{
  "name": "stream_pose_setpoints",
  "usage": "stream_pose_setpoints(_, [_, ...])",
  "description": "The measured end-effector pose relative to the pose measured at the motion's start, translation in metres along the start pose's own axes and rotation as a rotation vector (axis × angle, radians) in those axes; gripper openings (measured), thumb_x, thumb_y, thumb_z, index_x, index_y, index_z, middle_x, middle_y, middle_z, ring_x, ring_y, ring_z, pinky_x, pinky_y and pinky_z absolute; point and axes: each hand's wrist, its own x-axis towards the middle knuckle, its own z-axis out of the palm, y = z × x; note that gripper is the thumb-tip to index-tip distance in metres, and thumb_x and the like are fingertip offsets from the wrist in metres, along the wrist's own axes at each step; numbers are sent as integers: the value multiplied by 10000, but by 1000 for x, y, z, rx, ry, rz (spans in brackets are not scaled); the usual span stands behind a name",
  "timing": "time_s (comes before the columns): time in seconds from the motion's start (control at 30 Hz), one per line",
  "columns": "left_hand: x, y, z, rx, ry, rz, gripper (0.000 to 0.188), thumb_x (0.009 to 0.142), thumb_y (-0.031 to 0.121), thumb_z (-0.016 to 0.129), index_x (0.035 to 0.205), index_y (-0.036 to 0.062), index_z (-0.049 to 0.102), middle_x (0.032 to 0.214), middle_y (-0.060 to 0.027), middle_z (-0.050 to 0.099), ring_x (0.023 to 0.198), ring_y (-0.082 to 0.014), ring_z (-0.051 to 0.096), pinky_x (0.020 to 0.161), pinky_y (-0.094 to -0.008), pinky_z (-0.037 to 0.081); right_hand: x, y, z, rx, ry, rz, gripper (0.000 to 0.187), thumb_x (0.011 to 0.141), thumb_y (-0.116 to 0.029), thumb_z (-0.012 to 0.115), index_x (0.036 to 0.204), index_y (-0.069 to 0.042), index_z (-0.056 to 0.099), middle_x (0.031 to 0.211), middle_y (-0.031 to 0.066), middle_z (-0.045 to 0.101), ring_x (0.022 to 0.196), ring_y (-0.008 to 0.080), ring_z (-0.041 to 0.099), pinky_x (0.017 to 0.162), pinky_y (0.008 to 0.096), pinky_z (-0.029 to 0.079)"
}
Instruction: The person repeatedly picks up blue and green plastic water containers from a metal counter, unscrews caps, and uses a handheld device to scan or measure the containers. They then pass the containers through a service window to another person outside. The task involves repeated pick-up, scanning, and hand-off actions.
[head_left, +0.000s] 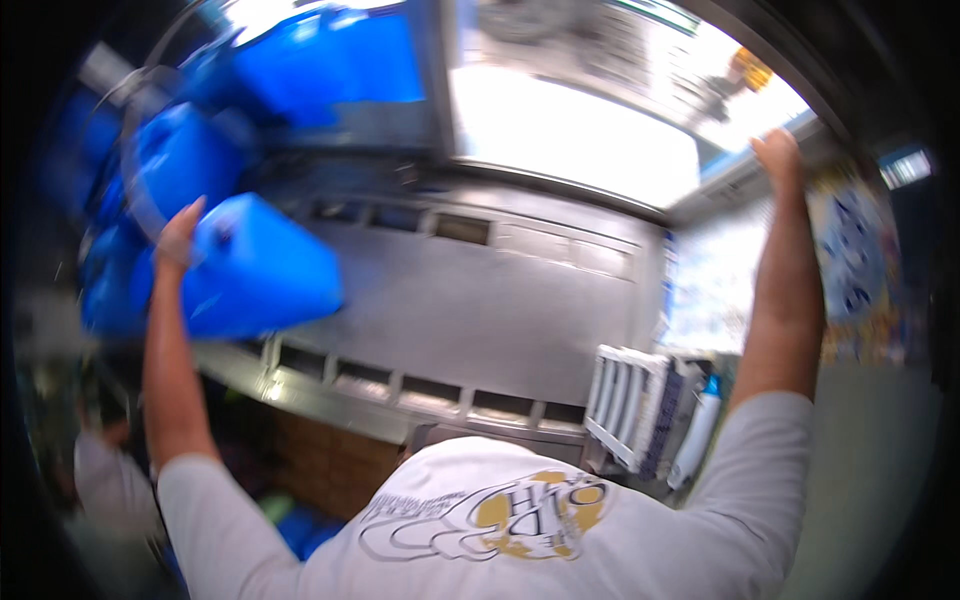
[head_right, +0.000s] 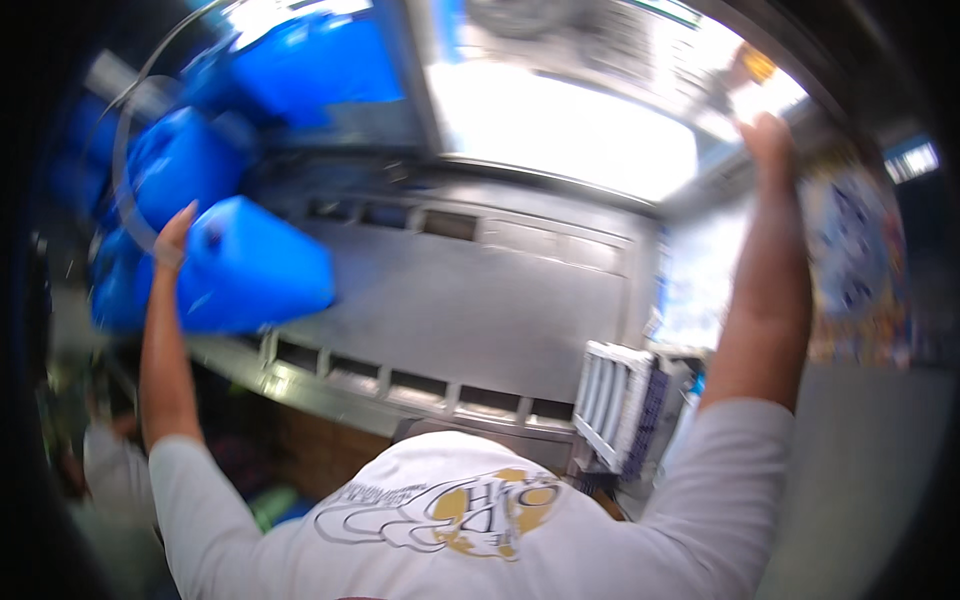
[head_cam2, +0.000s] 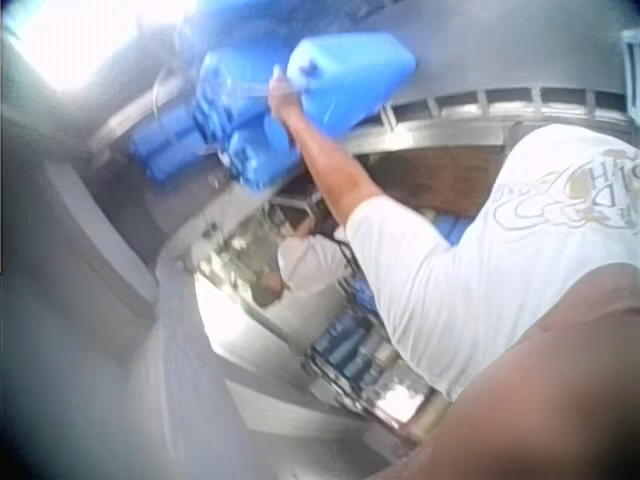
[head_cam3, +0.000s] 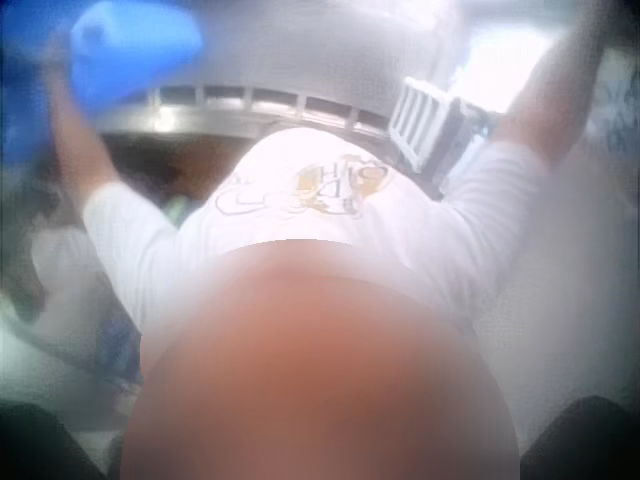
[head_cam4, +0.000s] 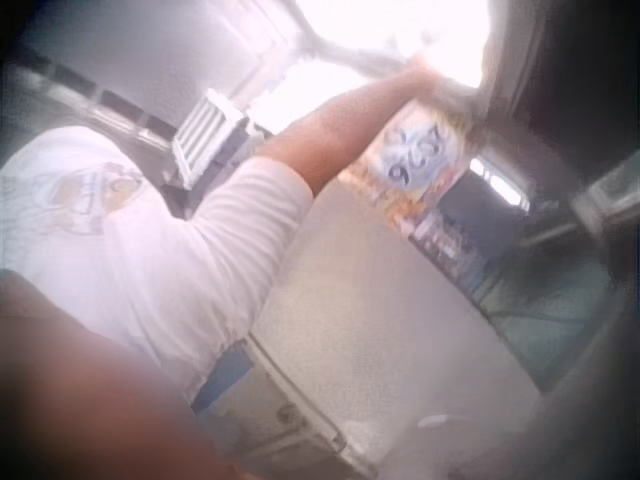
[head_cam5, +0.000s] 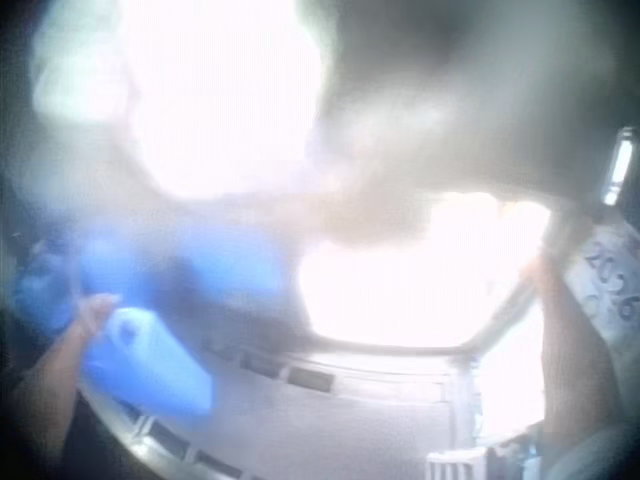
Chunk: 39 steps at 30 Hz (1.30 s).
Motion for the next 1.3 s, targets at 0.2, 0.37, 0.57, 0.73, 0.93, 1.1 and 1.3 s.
stream_pose_setpoints(0.2, [24,121,-32,40,44,-703,713,881,732,416,1045,124,750,1111,-174,714,1066,-364,658,893,-464,499,-61,-129,87,482,78,132,626,905,-424,657,1332,20,547,1319,267,588,1240,395,554,1047,443,445])
stream_pose_setpoints(0.37, [-16,140,-77,-413,396,-436,808,830,765,574,1278,96,637,1305,-158,627,1240,-324,576,1021,-432,463,-280,-365,91,855,-299,36,540,858,-344,734,1294,-59,591,1253,216,623,1132,380,610,977,455,481])
stream_pose_setpoints(0.57, [-129,34,-117,-502,580,-501,814,910,753,462,1335,71,591,1382,-153,564,1318,-285,501,1113,-403,368,-358,-518,-34,1083,-540,-134,314,930,-295,654,1079,-22,701,1005,179,719,943,299,687,862,367,533])
stream_pose_setpoints(0.73, [-166,-68,-61,-1204,540,-578,975,898,830,301,1403,19,498,1392,-145,550,1306,-243,504,1112,-376,365,-260,-647,-148,1362,-275,-225,378,986,-348,580,1212,-51,642,989,161,708,921,271,683,846,364,511])
stream_pose_setpoints(0.93, [-155,-72,4,-1635,412,-438,1129,835,888,310,1488,-33,342,1421,-194,516,1353,-267,449,1132,-428,357,-213,-726,-242,1168,-347,-305,407,1001,-389,518,1110,-30,676,962,159,734,920,274,705,835,365,522])
stream_pose_setpoints(1.1, [-161,-39,-4,-1804,390,-378,1059,857,853,364,1456,-20,373,1340,-185,565,1227,-246,564,1018,-393,498,-220,-733,-237,1056,-263,-236,406,1005,-395,519,1068,-26,676,902,156,731,855,294,713,772,390,534])
stream_pose_setpoints(1.3, [-197,57,22,-1848,718,-419,948,915,779,390,1454,0,357,1335,-174,530,1191,-242,576,1009,-397,504,-191,-733,-222,1110,-225,-325,366,1020,-365,527,1110,-36,660,897,143,715,832,243,687,773,362,526])
